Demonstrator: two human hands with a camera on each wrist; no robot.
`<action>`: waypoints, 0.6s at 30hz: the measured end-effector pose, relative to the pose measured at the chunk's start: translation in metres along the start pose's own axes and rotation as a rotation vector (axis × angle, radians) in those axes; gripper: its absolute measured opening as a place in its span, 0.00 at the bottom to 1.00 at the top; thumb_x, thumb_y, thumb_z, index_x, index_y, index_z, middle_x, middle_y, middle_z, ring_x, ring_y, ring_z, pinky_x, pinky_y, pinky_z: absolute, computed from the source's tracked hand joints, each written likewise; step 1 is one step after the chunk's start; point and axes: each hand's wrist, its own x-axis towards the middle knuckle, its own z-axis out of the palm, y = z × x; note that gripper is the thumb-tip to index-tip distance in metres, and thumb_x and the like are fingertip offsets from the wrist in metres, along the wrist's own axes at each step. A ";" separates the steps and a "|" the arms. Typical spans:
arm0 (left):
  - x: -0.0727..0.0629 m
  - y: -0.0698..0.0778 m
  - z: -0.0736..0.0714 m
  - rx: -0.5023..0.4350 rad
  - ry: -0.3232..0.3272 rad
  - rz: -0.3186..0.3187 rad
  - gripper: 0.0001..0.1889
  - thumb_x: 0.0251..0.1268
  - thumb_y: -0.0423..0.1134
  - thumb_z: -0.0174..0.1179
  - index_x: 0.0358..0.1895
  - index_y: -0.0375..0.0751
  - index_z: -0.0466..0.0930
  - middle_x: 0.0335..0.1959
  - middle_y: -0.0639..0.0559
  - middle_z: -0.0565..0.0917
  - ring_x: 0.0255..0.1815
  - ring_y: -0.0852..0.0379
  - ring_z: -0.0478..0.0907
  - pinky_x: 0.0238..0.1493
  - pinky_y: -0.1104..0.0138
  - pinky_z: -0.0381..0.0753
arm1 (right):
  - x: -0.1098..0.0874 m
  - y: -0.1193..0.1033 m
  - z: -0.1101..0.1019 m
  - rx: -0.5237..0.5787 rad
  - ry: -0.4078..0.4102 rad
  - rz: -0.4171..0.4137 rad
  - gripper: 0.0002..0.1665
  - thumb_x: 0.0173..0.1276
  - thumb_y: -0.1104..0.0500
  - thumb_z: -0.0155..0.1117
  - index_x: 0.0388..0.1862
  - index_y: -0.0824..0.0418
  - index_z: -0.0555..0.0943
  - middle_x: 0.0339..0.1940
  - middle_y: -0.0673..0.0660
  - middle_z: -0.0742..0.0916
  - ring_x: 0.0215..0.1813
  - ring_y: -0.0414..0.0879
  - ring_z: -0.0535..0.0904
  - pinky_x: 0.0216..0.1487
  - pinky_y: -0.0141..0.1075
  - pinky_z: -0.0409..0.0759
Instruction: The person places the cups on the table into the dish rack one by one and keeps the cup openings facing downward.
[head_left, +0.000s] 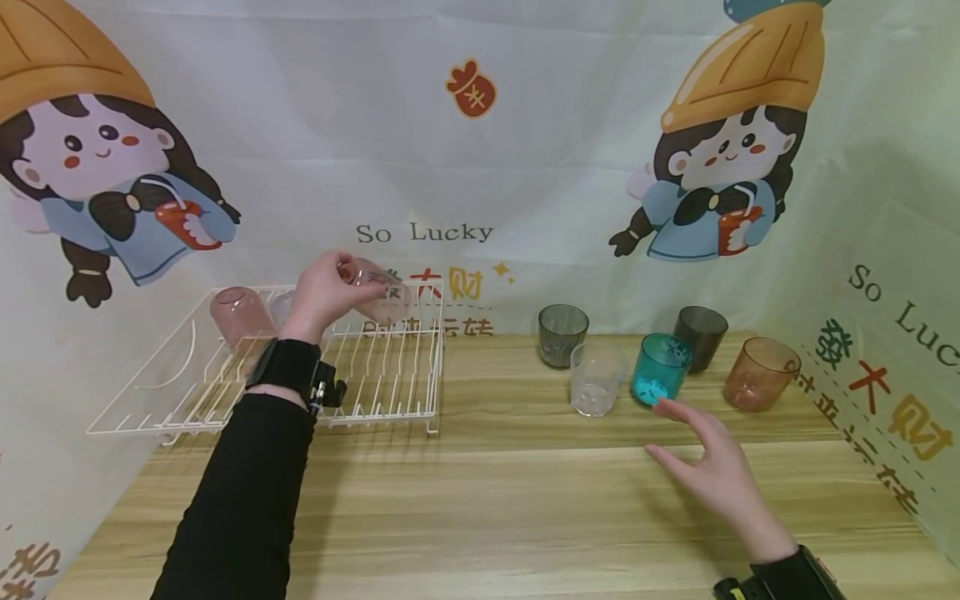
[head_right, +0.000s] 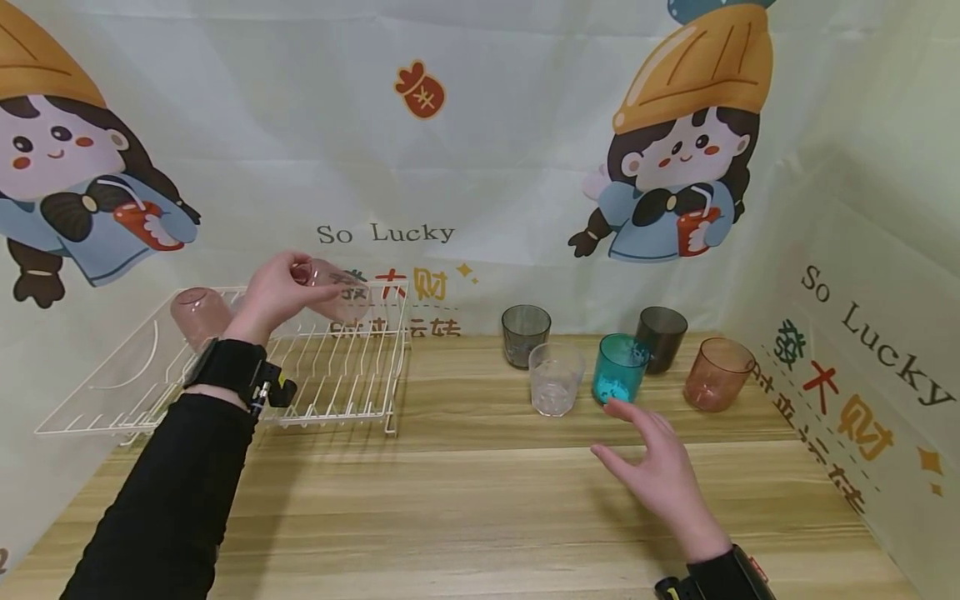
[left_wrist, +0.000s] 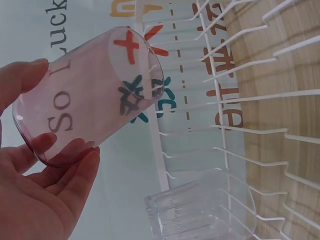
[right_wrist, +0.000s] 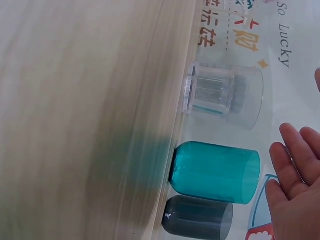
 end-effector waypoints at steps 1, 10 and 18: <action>0.014 -0.016 0.005 0.008 0.014 -0.004 0.48 0.55 0.61 0.63 0.74 0.44 0.51 0.69 0.39 0.64 0.70 0.40 0.61 0.66 0.47 0.67 | 0.000 0.000 0.000 0.000 0.003 -0.002 0.33 0.54 0.60 0.73 0.60 0.62 0.74 0.55 0.61 0.83 0.56 0.54 0.72 0.59 0.57 0.68; 0.086 -0.100 0.029 0.134 0.064 -0.019 0.50 0.51 0.68 0.59 0.75 0.57 0.46 0.73 0.43 0.61 0.69 0.39 0.60 0.55 0.46 0.73 | -0.001 0.003 0.000 -0.037 0.017 -0.020 0.33 0.53 0.61 0.74 0.59 0.63 0.74 0.54 0.61 0.83 0.56 0.52 0.73 0.58 0.55 0.68; -0.008 0.006 0.004 0.244 0.017 -0.065 0.40 0.61 0.52 0.60 0.71 0.35 0.57 0.67 0.31 0.65 0.66 0.32 0.62 0.64 0.44 0.68 | -0.001 0.005 -0.004 -0.037 0.017 -0.017 0.34 0.53 0.61 0.73 0.59 0.64 0.74 0.55 0.62 0.83 0.56 0.55 0.73 0.59 0.58 0.68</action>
